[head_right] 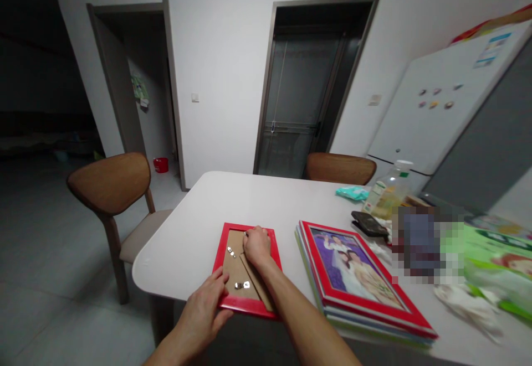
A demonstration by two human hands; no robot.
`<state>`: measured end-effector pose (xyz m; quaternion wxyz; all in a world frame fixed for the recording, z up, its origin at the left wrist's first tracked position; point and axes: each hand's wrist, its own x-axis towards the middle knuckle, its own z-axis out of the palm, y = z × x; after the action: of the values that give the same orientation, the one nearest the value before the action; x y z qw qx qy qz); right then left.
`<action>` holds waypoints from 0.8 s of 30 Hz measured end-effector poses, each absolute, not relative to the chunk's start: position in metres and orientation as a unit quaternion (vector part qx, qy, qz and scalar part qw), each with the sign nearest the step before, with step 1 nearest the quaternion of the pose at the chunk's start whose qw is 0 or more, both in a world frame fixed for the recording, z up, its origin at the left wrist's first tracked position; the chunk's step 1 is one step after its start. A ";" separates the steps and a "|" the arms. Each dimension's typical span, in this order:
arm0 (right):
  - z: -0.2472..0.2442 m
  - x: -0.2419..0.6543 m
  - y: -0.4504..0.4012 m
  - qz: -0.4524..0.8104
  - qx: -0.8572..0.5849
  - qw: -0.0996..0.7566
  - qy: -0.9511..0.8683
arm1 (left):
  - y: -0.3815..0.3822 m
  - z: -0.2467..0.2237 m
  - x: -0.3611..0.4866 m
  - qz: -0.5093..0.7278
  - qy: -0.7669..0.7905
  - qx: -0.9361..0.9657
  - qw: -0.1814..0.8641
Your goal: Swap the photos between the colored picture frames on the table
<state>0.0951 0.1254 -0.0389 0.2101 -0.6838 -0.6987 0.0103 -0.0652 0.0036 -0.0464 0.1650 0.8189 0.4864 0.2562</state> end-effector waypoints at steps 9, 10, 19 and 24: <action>-0.031 0.096 0.114 0.016 -0.663 0.221 -0.715 | 0.003 -0.043 -0.063 0.240 0.495 0.820 0.154; -0.028 0.100 0.108 0.017 -0.655 0.226 -0.721 | 0.003 -0.043 -0.063 0.240 0.497 0.820 0.154; -0.030 0.116 0.048 0.069 -0.618 0.211 -0.755 | 0.004 -0.054 -0.062 0.278 0.482 0.819 0.142; -0.016 0.116 0.054 0.119 -0.613 0.244 -0.742 | 0.001 -0.048 -0.063 0.284 0.485 0.807 0.179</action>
<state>0.1155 0.0541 -0.0158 0.2444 -0.6127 -0.7420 0.1195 -0.0632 0.0012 -0.0476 0.1788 0.8072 0.4853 0.2845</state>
